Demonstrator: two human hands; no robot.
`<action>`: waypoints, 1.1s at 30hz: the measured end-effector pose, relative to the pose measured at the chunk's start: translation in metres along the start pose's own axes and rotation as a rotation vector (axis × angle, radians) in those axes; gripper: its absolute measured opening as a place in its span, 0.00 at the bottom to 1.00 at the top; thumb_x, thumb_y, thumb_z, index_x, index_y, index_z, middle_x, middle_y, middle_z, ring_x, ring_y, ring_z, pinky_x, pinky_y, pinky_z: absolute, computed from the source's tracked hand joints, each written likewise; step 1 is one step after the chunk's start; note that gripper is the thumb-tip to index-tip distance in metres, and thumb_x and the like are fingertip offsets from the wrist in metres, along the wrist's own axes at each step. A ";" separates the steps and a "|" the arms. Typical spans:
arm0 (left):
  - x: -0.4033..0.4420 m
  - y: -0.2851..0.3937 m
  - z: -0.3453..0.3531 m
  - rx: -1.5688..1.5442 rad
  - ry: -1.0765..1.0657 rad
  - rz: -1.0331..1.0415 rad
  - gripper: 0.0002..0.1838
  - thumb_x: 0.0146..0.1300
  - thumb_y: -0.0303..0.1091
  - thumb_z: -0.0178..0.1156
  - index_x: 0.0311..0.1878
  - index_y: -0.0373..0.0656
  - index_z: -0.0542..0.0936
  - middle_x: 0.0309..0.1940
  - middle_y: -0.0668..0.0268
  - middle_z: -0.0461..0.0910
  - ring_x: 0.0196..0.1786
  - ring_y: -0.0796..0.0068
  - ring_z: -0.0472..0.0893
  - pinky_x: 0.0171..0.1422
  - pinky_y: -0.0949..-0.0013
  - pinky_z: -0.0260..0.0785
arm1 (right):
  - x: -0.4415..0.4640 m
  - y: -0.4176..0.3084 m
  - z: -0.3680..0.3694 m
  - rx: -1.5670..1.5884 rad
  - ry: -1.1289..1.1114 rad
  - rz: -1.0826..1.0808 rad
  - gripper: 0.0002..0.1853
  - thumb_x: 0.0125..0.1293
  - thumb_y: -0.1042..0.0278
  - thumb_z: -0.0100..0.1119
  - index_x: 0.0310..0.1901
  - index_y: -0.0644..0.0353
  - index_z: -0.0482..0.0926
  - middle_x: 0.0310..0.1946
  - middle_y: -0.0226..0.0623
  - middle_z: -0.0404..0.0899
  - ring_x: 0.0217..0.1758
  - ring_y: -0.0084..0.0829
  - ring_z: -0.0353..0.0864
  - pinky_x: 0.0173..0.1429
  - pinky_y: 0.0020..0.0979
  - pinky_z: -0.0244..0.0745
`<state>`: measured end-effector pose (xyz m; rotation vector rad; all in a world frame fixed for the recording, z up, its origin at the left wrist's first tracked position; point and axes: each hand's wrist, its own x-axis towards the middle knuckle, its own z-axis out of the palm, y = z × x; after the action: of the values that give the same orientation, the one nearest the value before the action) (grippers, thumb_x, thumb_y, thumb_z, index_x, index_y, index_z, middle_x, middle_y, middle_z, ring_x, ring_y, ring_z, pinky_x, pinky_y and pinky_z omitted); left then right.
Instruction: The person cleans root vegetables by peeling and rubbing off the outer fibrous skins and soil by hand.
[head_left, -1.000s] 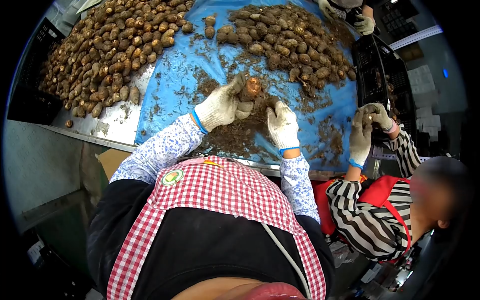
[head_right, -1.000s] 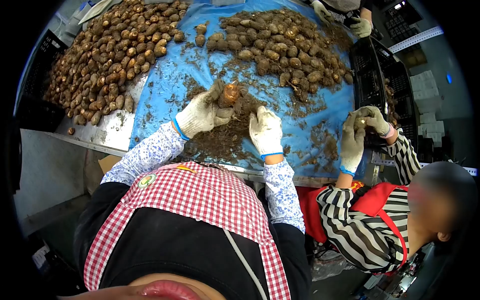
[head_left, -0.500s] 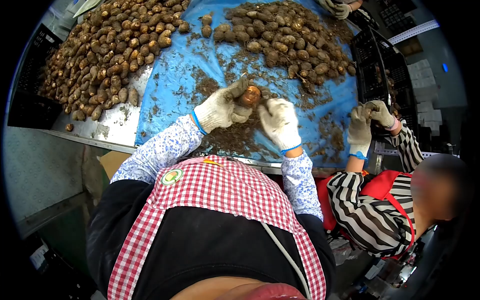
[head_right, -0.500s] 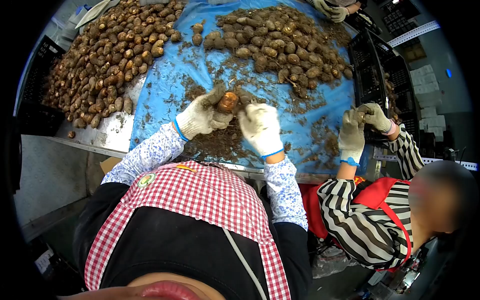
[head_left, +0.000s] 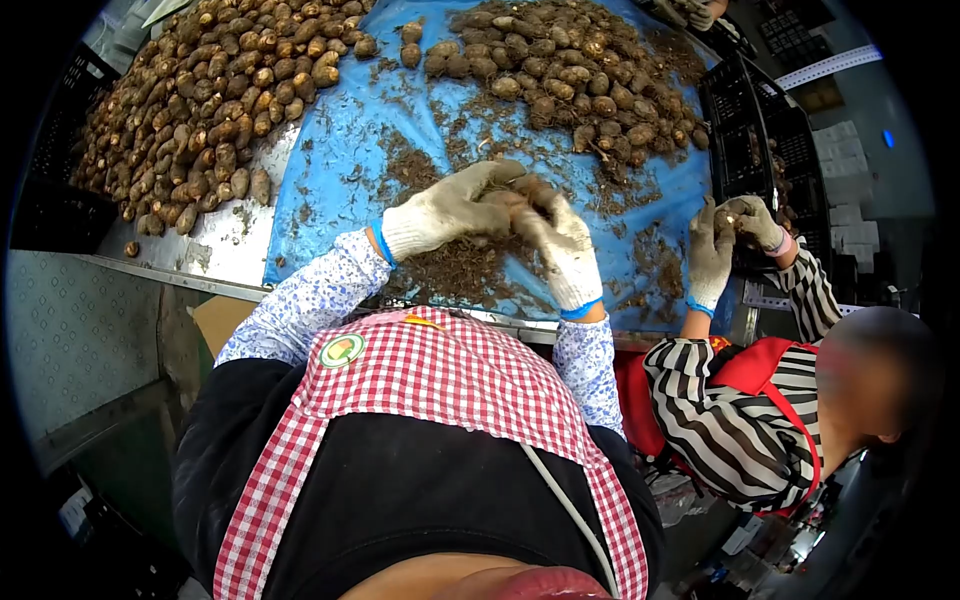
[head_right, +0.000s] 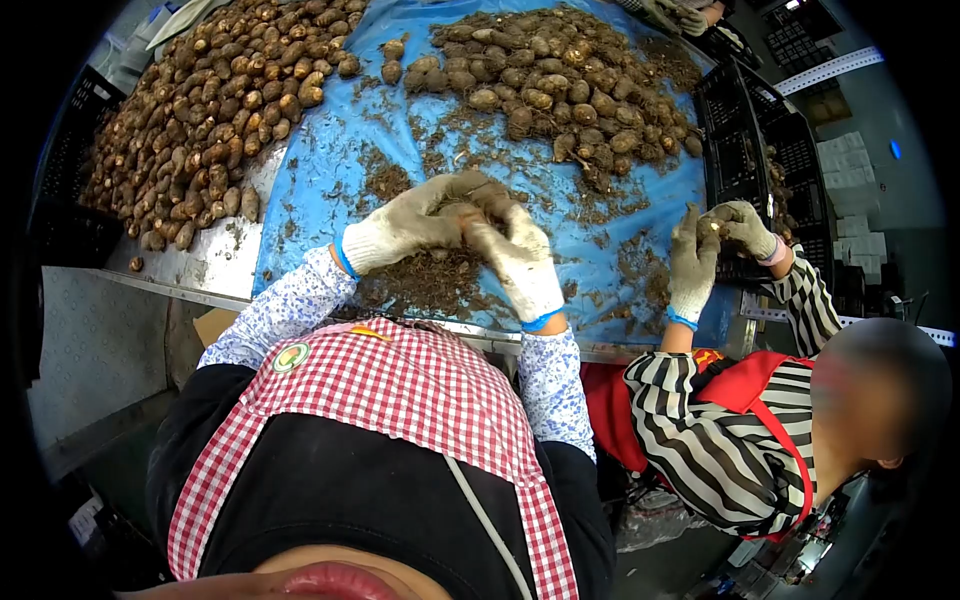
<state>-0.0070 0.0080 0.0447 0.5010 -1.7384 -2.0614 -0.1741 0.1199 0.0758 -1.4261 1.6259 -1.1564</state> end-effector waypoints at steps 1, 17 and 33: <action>0.000 -0.001 -0.001 0.216 0.035 0.068 0.45 0.58 0.41 0.70 0.73 0.35 0.58 0.68 0.50 0.66 0.72 0.60 0.66 0.73 0.58 0.63 | 0.002 0.015 0.008 0.034 0.041 0.013 0.16 0.71 0.66 0.57 0.55 0.67 0.77 0.50 0.42 0.81 0.48 0.31 0.81 0.52 0.29 0.78; -0.015 0.014 -0.003 -0.082 0.114 0.131 0.55 0.45 0.42 0.78 0.73 0.36 0.58 0.73 0.52 0.57 0.74 0.58 0.61 0.78 0.56 0.55 | 0.020 0.072 -0.015 -0.827 0.147 -0.429 0.10 0.72 0.66 0.57 0.43 0.65 0.81 0.34 0.49 0.81 0.36 0.40 0.81 0.41 0.36 0.76; 0.000 0.007 0.005 0.368 0.110 0.259 0.51 0.51 0.48 0.75 0.74 0.39 0.60 0.74 0.52 0.58 0.76 0.56 0.58 0.80 0.54 0.50 | -0.006 -0.006 0.009 -0.162 0.296 -0.135 0.13 0.67 0.69 0.64 0.48 0.68 0.77 0.42 0.40 0.81 0.43 0.27 0.79 0.48 0.29 0.76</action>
<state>-0.0094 0.0109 0.0526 0.4566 -2.0054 -1.5181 -0.1626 0.1239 0.0774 -1.5433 1.8856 -1.3943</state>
